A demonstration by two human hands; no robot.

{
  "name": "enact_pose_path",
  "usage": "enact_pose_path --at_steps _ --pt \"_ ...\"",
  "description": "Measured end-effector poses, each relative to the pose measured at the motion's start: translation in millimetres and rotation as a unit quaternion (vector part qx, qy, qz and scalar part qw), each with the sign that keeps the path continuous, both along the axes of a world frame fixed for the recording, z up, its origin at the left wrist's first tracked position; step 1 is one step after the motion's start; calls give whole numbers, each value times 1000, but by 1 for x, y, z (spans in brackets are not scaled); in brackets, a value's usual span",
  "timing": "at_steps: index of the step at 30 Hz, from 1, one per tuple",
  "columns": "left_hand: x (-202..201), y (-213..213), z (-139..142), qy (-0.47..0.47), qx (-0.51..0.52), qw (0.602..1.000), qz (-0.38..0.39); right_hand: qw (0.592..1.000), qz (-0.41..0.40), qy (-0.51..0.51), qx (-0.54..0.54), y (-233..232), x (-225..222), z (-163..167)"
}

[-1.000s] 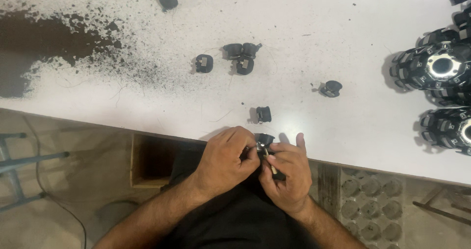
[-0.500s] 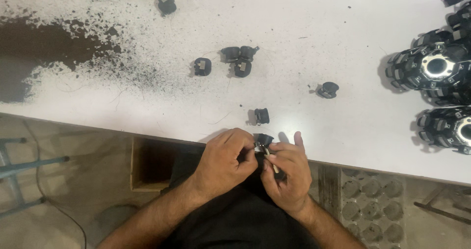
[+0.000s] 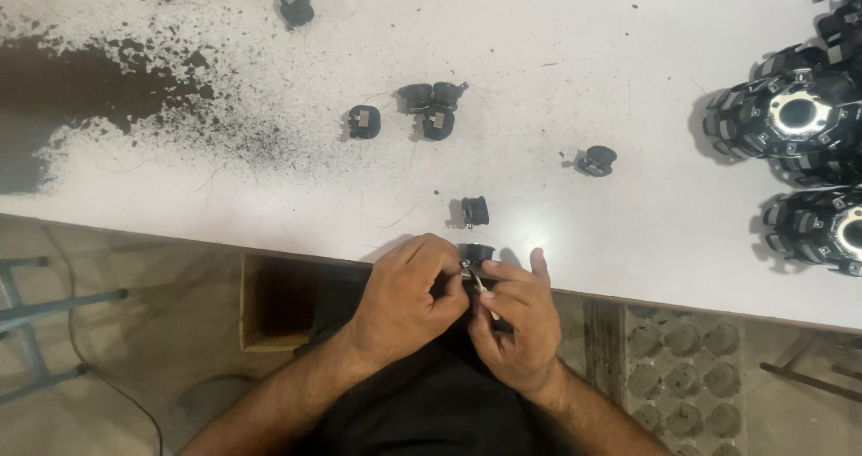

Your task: The person sits at a white workbench assembling omni wheels, fitting black rollers into the slots of wheel hubs one at a time and using a small blade to press or trim each roller into place, then setting finished hubs aside with a growing pile of completed wheels.

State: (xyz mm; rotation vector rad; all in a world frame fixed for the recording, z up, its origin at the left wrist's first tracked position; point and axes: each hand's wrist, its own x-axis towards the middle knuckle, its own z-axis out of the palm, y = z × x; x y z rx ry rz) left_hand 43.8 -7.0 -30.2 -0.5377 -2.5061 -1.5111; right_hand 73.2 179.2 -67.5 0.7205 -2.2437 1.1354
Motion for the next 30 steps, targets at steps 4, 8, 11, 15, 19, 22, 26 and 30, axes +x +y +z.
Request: enact_pose_path --at_steps 4,8,11,15,19,22,26,30 --pt "0 -1 -1 7 8 1000 -10 1000 -9 -19 -5 0 0 0" --pt "1 -1 -3 17 11 1000 1 1000 -6 -19 2 -1 -2 7" --pt "1 -2 -3 11 16 1000 -1 1000 -3 -23 17 -1 -4 13" --pt "0 -3 -2 -2 23 1000 -16 999 0 -21 41 1 -5 19" --pt "-4 -2 4 -13 31 999 -42 998 -20 -14 62 6 -9 23" --pt "-14 -4 13 51 -25 998 -39 995 -67 -11 72 19 -25 26" --pt "-35 -16 28 159 -198 967 7 986 -156 -13 63 40 -42 31" --pt "-59 -14 38 189 -298 929 -112 985 -148 -31 78 37 -36 38"
